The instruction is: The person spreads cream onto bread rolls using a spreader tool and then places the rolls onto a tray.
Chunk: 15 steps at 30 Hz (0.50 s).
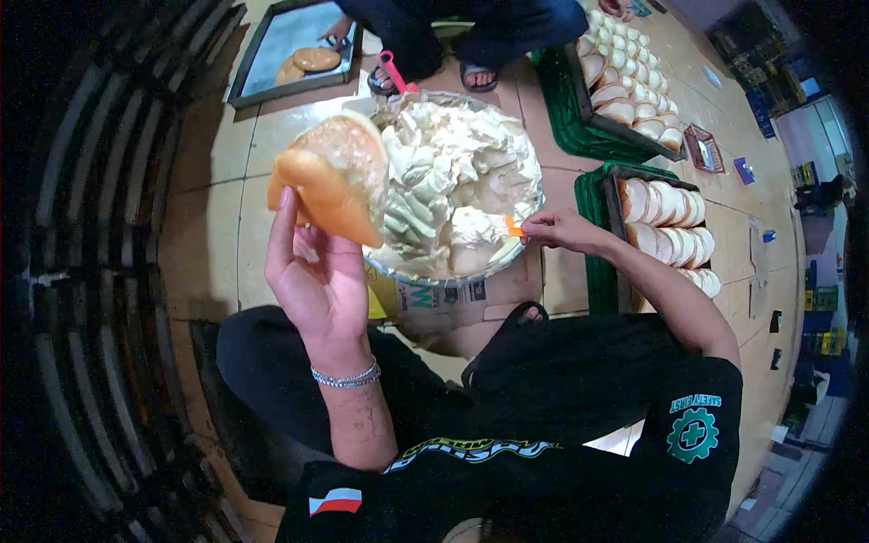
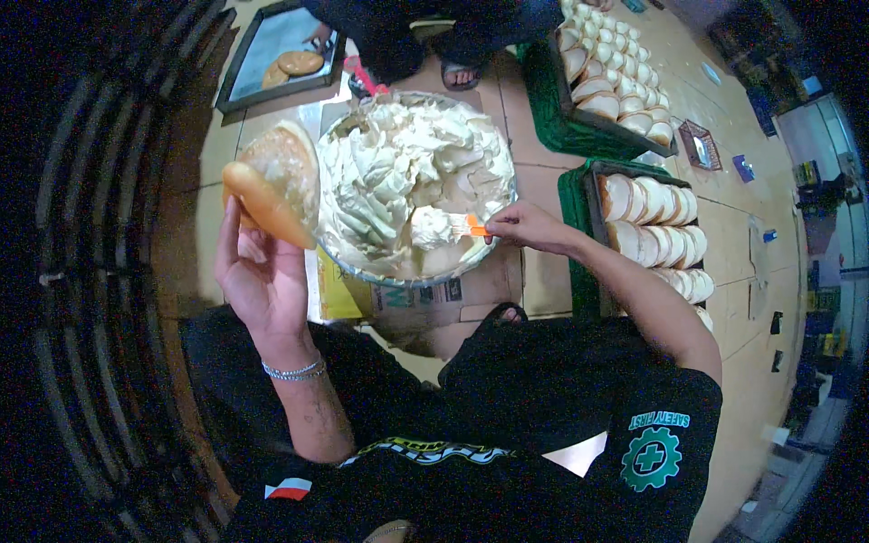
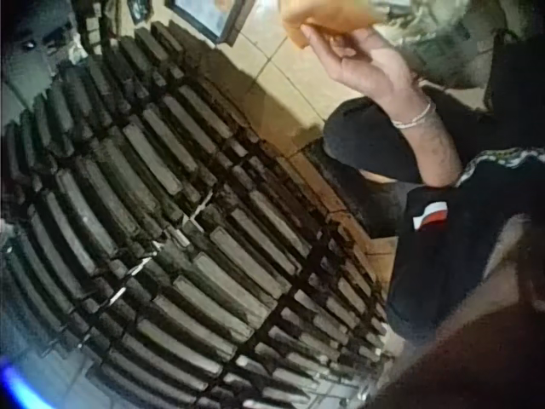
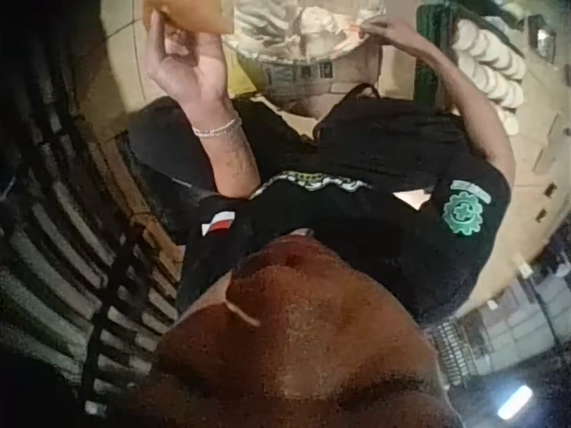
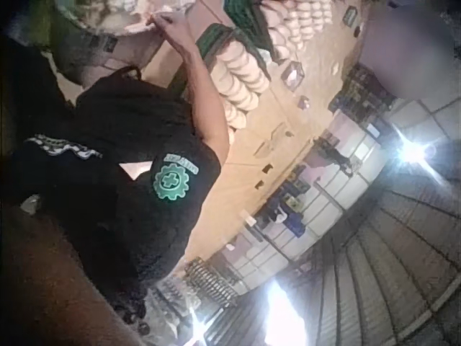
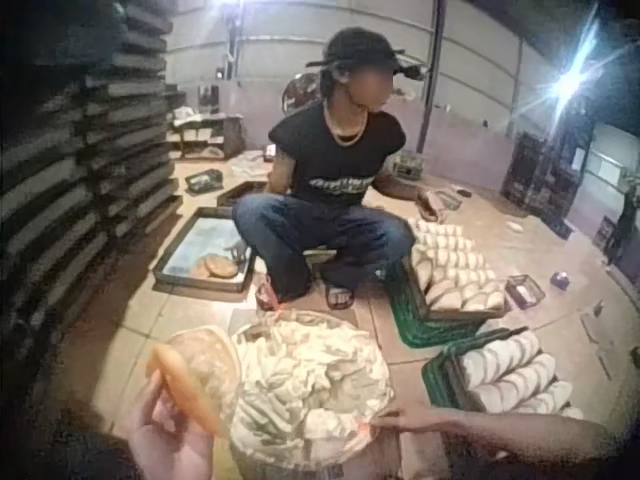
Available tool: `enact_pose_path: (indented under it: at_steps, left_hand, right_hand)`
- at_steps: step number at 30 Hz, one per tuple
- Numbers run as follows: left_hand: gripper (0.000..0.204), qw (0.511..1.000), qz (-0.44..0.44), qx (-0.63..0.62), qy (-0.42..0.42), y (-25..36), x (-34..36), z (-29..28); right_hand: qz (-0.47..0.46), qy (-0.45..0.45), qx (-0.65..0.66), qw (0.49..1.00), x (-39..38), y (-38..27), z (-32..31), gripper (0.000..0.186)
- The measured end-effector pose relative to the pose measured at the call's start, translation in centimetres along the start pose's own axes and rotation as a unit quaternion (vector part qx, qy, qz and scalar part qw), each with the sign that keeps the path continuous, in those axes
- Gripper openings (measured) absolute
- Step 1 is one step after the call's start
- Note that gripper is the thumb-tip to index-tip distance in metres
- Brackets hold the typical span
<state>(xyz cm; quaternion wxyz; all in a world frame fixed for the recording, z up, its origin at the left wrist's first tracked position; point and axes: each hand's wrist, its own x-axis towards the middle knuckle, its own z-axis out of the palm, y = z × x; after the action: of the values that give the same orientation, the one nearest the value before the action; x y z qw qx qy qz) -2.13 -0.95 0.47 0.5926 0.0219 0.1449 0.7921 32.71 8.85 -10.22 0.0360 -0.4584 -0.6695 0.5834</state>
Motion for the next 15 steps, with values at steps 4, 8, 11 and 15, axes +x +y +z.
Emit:
enact_pose_path:
  at_steps: [4, 8, 11, 15]
  left_hand:
    - [0.032, 0.999, 0.008, 0.028, -0.013, -0.4, -0.1, 0.8]
    - [0.035, 0.999, -0.024, 0.048, 0.002, -1.1, 0.3, 0.2]
    - [0.038, 0.988, -0.148, 0.041, -0.022, -2.7, 0.5, 0.3]
    - [0.039, 0.973, -0.23, -0.006, -0.036, -5.0, 0.3, 0.5]
  right_hand:
    - [-0.012, -0.02, 0.102, 0.995, -1.9, -2.6, -3.5, 0.032]
    - [-0.104, 0.051, 0.066, 0.991, -3.9, -8.5, -5.2, 0.032]
    - [-0.244, 0.171, 0.064, 0.953, -5.0, -11.2, -5.8, 0.03]
    - [-0.373, 0.247, -0.027, 0.894, -4.2, -14.3, -3.9, 0.034]
